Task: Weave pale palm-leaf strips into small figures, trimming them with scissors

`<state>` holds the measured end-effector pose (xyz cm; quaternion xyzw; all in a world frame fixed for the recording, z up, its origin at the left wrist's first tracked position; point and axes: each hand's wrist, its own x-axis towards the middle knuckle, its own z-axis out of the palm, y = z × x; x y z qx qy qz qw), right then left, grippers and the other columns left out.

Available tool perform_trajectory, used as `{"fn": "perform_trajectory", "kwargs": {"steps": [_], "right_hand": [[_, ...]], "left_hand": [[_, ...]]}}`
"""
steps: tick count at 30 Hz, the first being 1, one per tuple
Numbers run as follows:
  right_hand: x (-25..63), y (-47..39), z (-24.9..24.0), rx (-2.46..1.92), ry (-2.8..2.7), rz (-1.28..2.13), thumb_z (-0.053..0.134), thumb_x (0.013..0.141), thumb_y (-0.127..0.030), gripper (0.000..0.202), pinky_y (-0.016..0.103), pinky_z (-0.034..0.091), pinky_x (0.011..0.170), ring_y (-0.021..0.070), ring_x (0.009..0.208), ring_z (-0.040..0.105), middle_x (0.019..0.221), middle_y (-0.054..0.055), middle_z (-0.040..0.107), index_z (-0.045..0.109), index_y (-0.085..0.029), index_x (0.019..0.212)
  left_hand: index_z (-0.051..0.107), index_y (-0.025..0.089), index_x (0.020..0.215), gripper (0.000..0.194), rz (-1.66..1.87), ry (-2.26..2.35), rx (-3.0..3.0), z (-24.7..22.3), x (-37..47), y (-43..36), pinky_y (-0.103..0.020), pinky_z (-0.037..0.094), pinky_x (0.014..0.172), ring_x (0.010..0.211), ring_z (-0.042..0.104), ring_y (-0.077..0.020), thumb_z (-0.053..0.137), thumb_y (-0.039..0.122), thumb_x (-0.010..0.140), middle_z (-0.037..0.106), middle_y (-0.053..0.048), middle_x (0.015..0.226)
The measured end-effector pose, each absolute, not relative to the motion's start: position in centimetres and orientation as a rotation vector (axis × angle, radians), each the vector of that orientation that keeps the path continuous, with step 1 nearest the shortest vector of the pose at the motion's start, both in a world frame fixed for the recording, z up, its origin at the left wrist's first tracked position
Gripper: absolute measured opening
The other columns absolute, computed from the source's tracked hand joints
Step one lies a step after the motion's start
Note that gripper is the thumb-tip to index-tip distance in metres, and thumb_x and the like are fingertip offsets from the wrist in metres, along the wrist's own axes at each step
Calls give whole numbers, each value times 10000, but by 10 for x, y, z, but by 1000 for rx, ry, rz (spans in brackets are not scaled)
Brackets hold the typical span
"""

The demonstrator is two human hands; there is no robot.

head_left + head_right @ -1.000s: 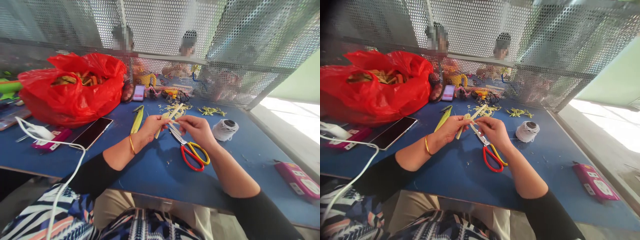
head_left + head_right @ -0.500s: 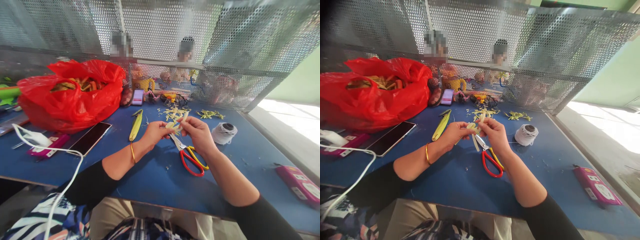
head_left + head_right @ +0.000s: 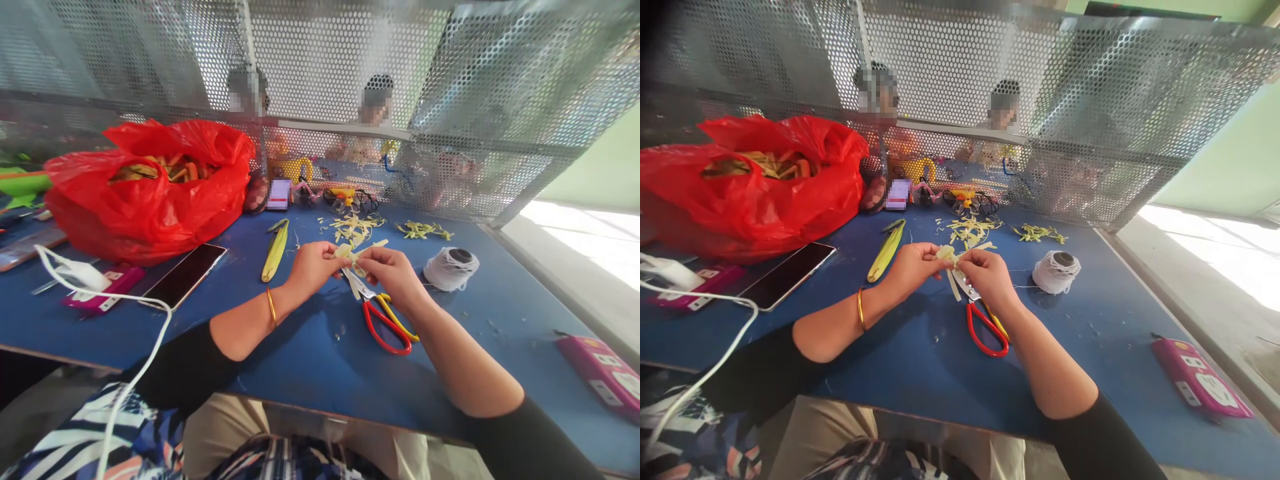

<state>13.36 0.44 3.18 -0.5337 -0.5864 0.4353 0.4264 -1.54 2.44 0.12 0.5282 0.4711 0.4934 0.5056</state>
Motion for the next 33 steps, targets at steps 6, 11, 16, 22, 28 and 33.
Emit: {"fn": "perform_trajectory", "kwargs": {"steps": [6, 11, 16, 22, 28, 33], "right_hand": [[135, 4, 35, -1299, -1509, 1105, 654, 582, -390, 212, 255, 329, 485, 91, 477, 423, 501, -43, 501, 583, -192, 554], [136, 8, 28, -1290, -1491, 1148, 649, 594, -404, 227, 252, 311, 465, 80, 456, 401, 489, -47, 494, 577, -192, 551], [133, 7, 24, -1281, -1435, 1100, 666, 621, -347, 185, 232, 315, 435, 71, 415, 427, 464, -63, 511, 565, -192, 609], [132, 6, 28, -1332, -1380, 1286, 619, 698, -181, 99, 245, 479, 498, 111, 479, 593, 565, -19, 649, 603, -183, 795], [141, 11, 25, -1334, -1566, 1137, 660, 670, -201, 138, 265, 469, 502, 124, 475, 579, 529, -42, 631, 604, -199, 796], [148, 13, 23, -1393, -1706, 882, 659, 646, -266, 141, 285, 445, 545, 135, 525, 585, 586, -28, 646, 603, -208, 762]], "left_hand": [[679, 159, 732, 81, 1192, 1135, 1330, -4, -17, 26, -213, 460, 506, 492, 591, -95, 747, 137, 695, 700, 13, 634], [685, 159, 738, 98, 1164, 1161, 1365, -1, -15, 22, -213, 450, 510, 492, 588, -98, 767, 161, 683, 694, 14, 624], [675, 165, 721, 57, 1107, 1210, 1436, 1, -14, 17, -210, 445, 505, 485, 586, -99, 725, 148, 701, 680, 22, 608], [722, 180, 807, 131, 1009, 1134, 1653, -9, -16, 18, -206, 449, 525, 565, 633, -124, 618, 139, 739, 710, 5, 665], [712, 167, 790, 114, 1048, 1145, 1555, -5, -14, 19, -210, 467, 537, 554, 624, -114, 652, 102, 717, 713, 7, 671], [671, 173, 729, 97, 1075, 1184, 1482, 5, -12, 15, -212, 456, 528, 520, 594, -104, 711, 90, 698, 671, 32, 595]]}}
